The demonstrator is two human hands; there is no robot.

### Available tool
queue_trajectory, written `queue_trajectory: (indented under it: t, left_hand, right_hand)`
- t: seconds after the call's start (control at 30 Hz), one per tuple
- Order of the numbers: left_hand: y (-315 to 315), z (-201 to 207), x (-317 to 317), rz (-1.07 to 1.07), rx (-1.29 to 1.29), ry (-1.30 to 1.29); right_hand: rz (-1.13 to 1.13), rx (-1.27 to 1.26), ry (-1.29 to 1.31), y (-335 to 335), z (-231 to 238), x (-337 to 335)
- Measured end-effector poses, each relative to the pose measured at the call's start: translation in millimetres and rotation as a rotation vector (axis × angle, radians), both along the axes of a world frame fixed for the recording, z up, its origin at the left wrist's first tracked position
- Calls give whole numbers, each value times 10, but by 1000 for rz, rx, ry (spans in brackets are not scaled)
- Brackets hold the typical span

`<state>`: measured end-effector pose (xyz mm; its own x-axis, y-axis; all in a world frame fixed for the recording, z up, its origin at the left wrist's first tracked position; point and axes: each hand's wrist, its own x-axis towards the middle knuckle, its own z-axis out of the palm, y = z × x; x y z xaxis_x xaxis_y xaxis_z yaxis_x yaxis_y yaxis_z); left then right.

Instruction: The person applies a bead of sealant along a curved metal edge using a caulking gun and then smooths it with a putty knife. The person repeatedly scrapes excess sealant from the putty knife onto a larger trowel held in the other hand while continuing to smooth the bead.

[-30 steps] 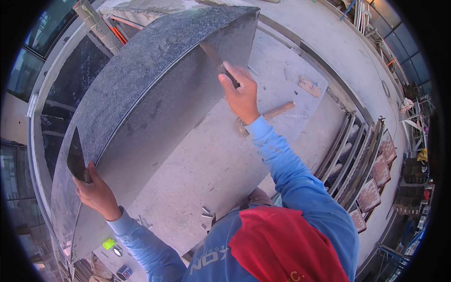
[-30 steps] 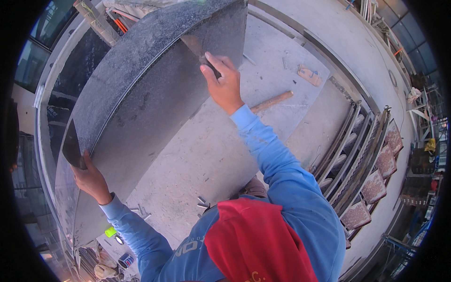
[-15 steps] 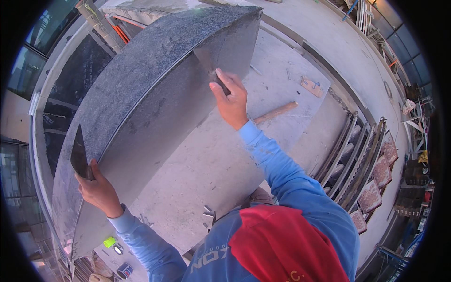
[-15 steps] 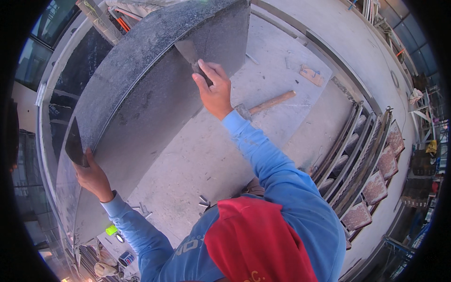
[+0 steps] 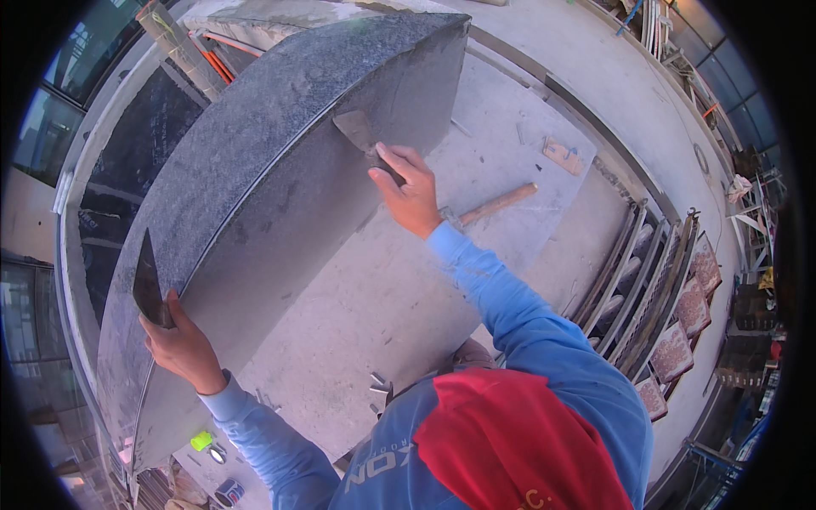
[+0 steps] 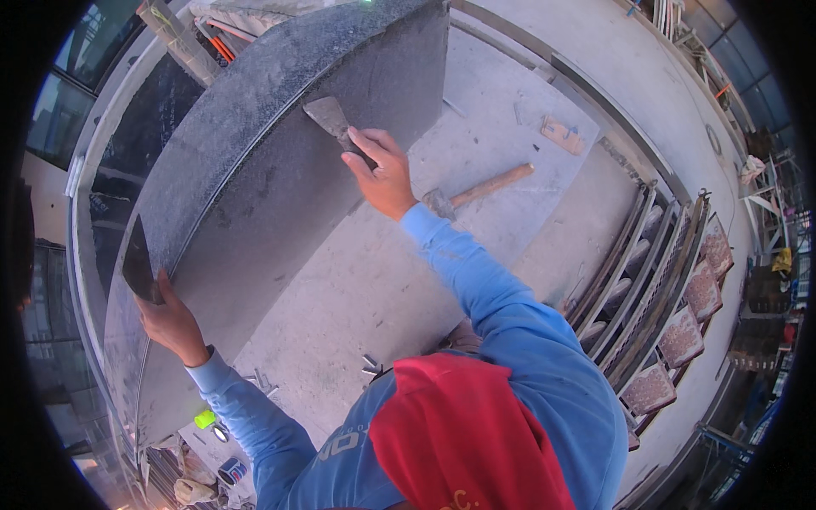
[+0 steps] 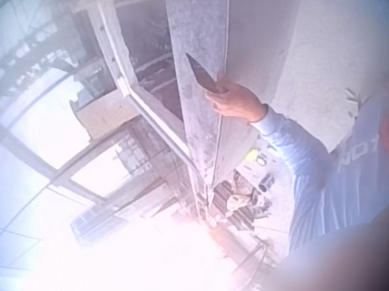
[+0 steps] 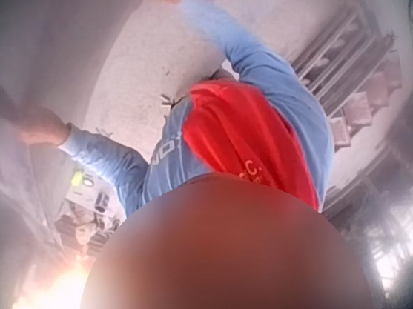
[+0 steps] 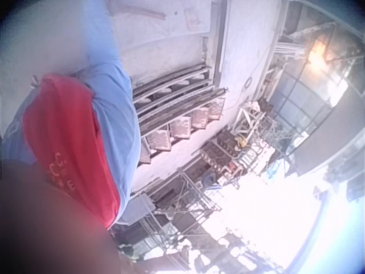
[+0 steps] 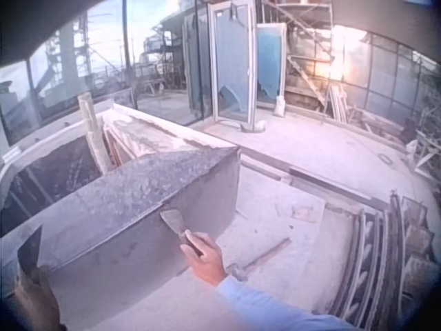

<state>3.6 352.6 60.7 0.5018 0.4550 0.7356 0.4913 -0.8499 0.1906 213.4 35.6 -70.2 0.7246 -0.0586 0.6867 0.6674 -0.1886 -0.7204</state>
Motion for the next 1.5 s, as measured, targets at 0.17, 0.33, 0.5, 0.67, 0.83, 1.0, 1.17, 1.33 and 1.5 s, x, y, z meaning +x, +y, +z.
queue_trajectory:
  t: [0.17, 0.33, 0.5, 0.67, 0.83, 1.0, 1.17, 1.33, 1.5]
  left_hand:
    - [-49, 25, 2, -35, 45, -23]
    - [81, -51, -141, 123, -74, 170]
    - [109, -21, -223, -225, -6, 30]
    - [-135, 125, -670, -148, -257, -410]
    - [-268, -367, -1743, -119, -609, -456]
    - [-912, -852, -2719, 56, -875, -490]
    - [-1809, -1140, -2996, 209, -849, -582]
    - [-2556, -1052, -2741, 208, -965, -641]
    - [-3090, -848, -2774, 299, -865, -564]
  right_hand:
    - [-51, 184, 59, -18, 43, 208]
    - [-33, -208, 72, 120, -446, 120]
    - [167, -335, 163, 142, -580, -873]
    - [379, -462, 515, 646, -607, -1793]
    - [651, -581, 322, 1260, -646, -2231]
    - [800, -629, 92, 1534, -642, -2407]
    - [983, -637, -152, 1396, -639, -2393]
    - [1033, -663, -129, 937, -385, -2439]
    - [1188, -397, -188, 519, 0, -2636]
